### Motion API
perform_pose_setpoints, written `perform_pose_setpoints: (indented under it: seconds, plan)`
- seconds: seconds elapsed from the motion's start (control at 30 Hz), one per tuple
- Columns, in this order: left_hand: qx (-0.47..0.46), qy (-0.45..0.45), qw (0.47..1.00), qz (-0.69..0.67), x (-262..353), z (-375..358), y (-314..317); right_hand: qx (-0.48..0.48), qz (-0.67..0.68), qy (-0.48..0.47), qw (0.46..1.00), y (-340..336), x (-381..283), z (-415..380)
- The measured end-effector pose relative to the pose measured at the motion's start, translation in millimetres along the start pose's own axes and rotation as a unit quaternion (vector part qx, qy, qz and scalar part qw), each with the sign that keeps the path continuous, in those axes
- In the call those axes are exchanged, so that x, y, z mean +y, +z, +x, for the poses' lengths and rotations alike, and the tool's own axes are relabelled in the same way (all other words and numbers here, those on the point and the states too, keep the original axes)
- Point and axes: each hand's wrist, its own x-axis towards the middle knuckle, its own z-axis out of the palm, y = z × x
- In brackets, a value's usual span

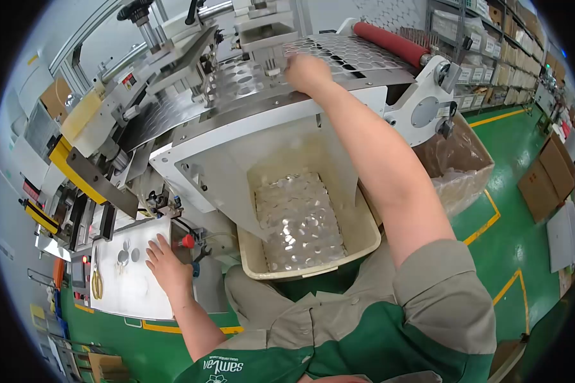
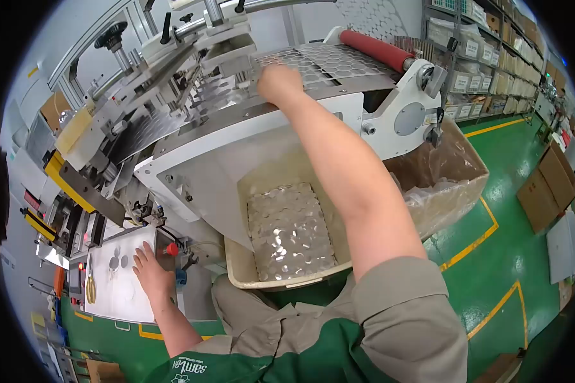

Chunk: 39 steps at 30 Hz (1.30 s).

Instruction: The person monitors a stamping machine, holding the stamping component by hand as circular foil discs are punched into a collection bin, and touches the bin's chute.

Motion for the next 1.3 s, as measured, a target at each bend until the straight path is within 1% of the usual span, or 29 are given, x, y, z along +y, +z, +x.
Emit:
perform_pose_setpoints:
  seconds: [0.03, 0.1, 0.13, 0.2, 0.23, 0.3, 0.33, 0.4, 0.43, 0.5, 0.53, 0.57, 0.6, 0.63, 0.7, 0.73, 0.8, 0.83, 0.9, 0.93, 0.97, 1.03, 1.1, 1.13, 1.2, 1.23, 1.27, 1.3]
  plan:
    - [-0.002, 0.000, 1.000, 0.001, 0, 0, 0, 0.046, 0.002, -0.008, 0.999, 3, -1, 2]
    - [-0.005, -0.001, 1.000, 0.000, 0, 1, -1, 0.070, 0.024, -0.025, 0.997, 3, 2, 2]
    - [-0.005, 0.000, 1.000, -0.001, -1, 1, 0, 0.023, 0.019, -0.004, 1.000, 1, 1, -1]
    - [-0.008, -0.004, 1.000, 0.004, 0, 1, -1, 0.028, -0.017, -0.024, 0.999, 4, 4, 2]
    - [-0.010, -0.003, 1.000, 0.006, 0, 0, -2, 0.032, -0.002, -0.028, 0.999, 4, 5, 3]
    - [-0.013, -0.006, 1.000, 0.006, 1, 1, -2, 0.099, 0.011, -0.022, 0.995, 5, 3, 1]
    - [-0.012, -0.006, 1.000, 0.006, 1, 1, -1, 0.040, -0.012, -0.028, 0.999, 10, 6, 5]
    - [-0.012, -0.008, 1.000, 0.006, 1, 0, -2, 0.027, -0.016, -0.024, 0.999, 5, 4, 3]
    - [-0.015, -0.009, 1.000, 0.008, 1, 1, -3, 0.003, -0.008, -0.006, 1.000, -13, -4, -2]
    - [-0.019, -0.010, 1.000, 0.008, 1, 1, -3, 0.036, 0.021, -0.009, 0.999, -5, -2, 0]
    - [-0.020, -0.011, 1.000, 0.007, 2, 1, -3, 0.021, -0.015, -0.014, 1.000, 2, 0, 1]
    - [-0.012, -0.007, 1.000, 0.007, 1, 0, -2, -0.047, -0.033, -0.007, 0.998, 5, 4, 4]
    - [0.005, 0.000, 1.000, 0.002, 1, 0, -2, -0.025, -0.032, -0.004, 0.999, -3, 0, 2]
    - [0.005, -0.003, 1.000, 0.003, 1, -1, -3, 0.000, -0.014, 0.005, 1.000, -5, 0, 4]
    - [-0.008, -0.005, 1.000, -0.005, 2, -1, -6, 0.024, -0.010, -0.012, 1.000, -6, -3, -1]
    - [-0.016, -0.008, 1.000, -0.004, 3, -1, -8, 0.003, -0.042, -0.015, 0.999, 0, -1, -2]
    - [-0.004, -0.004, 1.000, -0.003, 0, 0, -3, 0.000, -0.014, -0.007, 1.000, 1, 0, 3]
    - [-0.008, -0.004, 1.000, 0.000, 0, 0, -3, 0.056, 0.001, -0.030, 0.998, 0, 0, 2]
    - [-0.005, -0.001, 1.000, 0.005, -1, 0, -2, 0.024, 0.000, -0.014, 1.000, -6, -1, -1]
    - [-0.009, -0.002, 1.000, 0.006, 2, -1, -6, -0.013, -0.023, -0.021, 0.999, -3, 0, -2]
    - [-0.006, -0.002, 1.000, 0.002, 1, -1, -4, -0.015, -0.024, -0.022, 0.999, -3, -1, -1]
    - [-0.006, -0.001, 1.000, -0.002, 0, 0, -4, 0.026, 0.001, -0.001, 1.000, -2, -3, 3]
    - [-0.002, 0.000, 1.000, -0.004, 0, 0, -3, 0.056, 0.026, -0.003, 0.998, 1, -1, 1]
    - [-0.015, -0.005, 1.000, 0.000, 3, -1, -9, 0.014, -0.006, -0.018, 1.000, 1, 1, 1]
    - [0.004, -0.002, 1.000, -0.001, 1, 0, -4, -0.019, -0.035, -0.016, 0.999, -2, 1, 3]
    - [-0.011, -0.004, 1.000, -0.003, 2, -1, -7, 0.042, 0.004, -0.019, 0.999, -1, -1, 1]
    - [-0.013, -0.004, 1.000, -0.003, 1, -1, -6, 0.075, 0.036, -0.010, 0.996, -2, -2, -1]
    - [-0.014, -0.004, 1.000, -0.003, 2, -1, -7, 0.038, -0.002, -0.023, 0.999, 0, 0, 1]
